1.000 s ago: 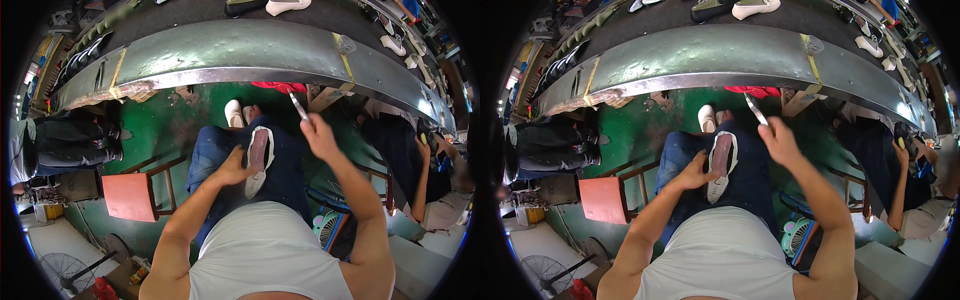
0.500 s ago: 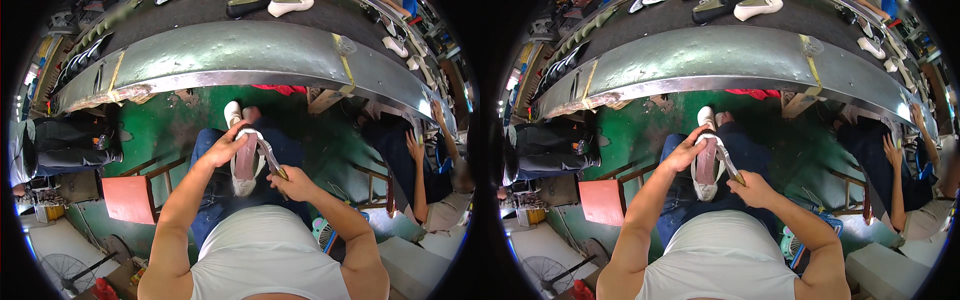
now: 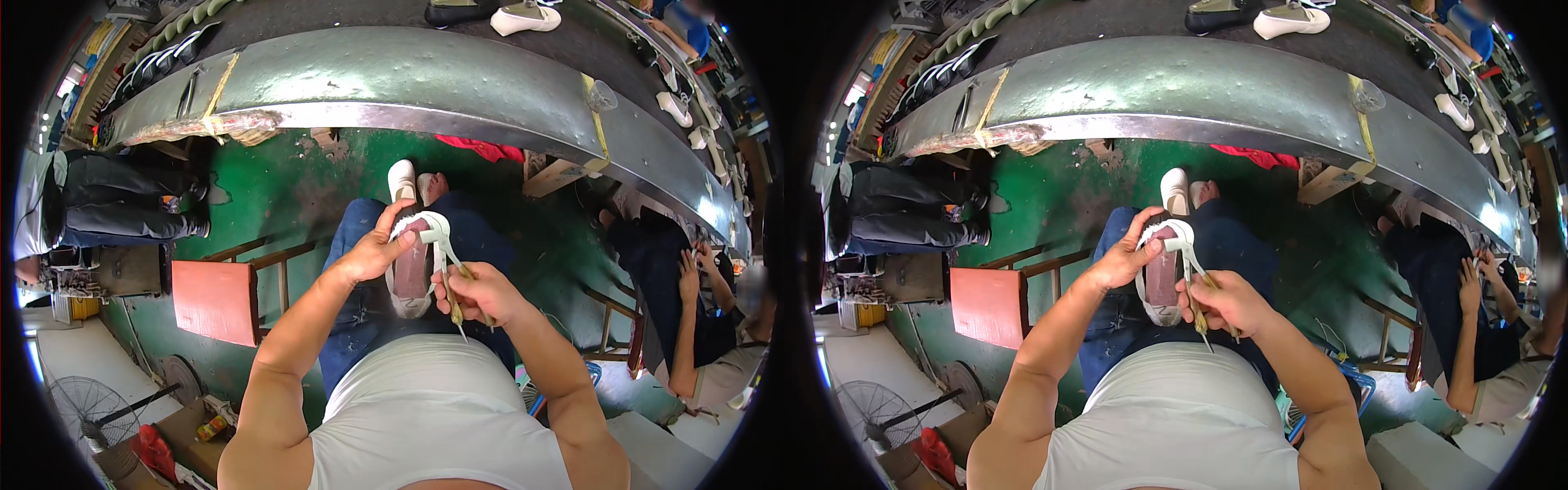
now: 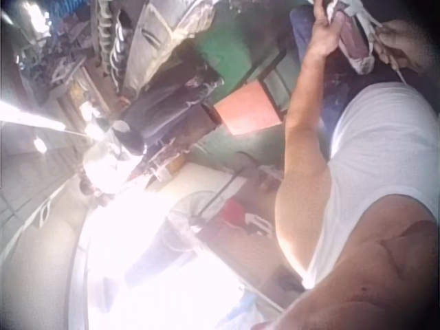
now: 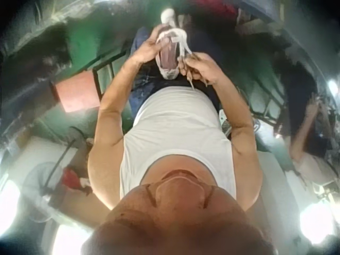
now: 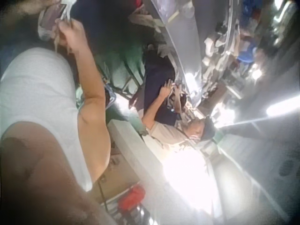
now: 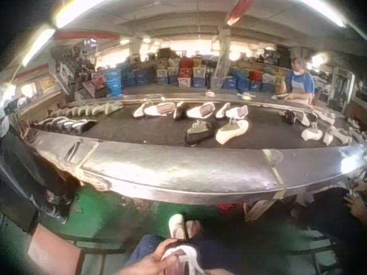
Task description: The person is trimming and finishing the soles of newly constructed shoes at a factory workbench using a pair of specialized pliers and cutters.
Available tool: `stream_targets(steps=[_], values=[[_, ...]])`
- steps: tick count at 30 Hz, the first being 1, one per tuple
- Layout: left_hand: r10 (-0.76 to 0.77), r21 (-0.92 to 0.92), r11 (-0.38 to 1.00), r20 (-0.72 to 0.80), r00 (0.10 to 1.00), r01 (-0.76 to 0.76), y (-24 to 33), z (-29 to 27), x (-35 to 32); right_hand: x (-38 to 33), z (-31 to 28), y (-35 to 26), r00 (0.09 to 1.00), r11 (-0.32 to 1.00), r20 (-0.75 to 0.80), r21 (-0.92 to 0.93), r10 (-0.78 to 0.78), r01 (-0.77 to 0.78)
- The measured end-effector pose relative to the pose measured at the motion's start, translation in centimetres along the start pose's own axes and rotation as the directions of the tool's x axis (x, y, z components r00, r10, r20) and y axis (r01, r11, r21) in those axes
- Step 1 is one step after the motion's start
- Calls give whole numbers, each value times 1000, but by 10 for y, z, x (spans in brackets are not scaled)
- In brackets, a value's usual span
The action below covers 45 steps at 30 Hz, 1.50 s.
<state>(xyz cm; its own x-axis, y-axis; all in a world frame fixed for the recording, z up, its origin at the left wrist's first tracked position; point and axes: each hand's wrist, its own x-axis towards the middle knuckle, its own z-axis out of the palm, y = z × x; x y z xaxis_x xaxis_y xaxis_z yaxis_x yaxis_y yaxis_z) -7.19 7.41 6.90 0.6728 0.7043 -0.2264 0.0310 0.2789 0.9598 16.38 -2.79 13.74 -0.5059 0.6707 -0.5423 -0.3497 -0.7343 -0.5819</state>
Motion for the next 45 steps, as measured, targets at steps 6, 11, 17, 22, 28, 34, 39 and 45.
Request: stream_targets(steps=[6,11,17,22,28,34,39,45], values=[[-1,113,994,-38,999,5,-36,-5,5,2,-5,-8,963,455,-137,-890,-234,-16],[-12,7,1000,8,1000,12,-18,9,13,8,-19,-24,998,953,-49,-298,36,-49],[50,164,985,-10,999,-48,-26,3,21,21,-22,-10,999,995,-46,98,-1,6],[4,78,997,27,1000,-6,-22,7,18,8,-10,-36,973,586,-230,-788,5,-189],[51,126,991,39,998,-55,-26,9,25,18,-37,-27,997,894,-65,-446,29,-56],[-30,-13,999,-87,996,29,-28,17,32,18,-37,-11,987,908,-120,-394,105,-145],[-80,-50,996,-139,987,74,-35,17,39,13,-38,-13,984,970,-141,-203,109,-137],[-48,-86,996,-125,991,38,-47,17,42,26,-44,4,971,908,-236,-394,46,-139]])
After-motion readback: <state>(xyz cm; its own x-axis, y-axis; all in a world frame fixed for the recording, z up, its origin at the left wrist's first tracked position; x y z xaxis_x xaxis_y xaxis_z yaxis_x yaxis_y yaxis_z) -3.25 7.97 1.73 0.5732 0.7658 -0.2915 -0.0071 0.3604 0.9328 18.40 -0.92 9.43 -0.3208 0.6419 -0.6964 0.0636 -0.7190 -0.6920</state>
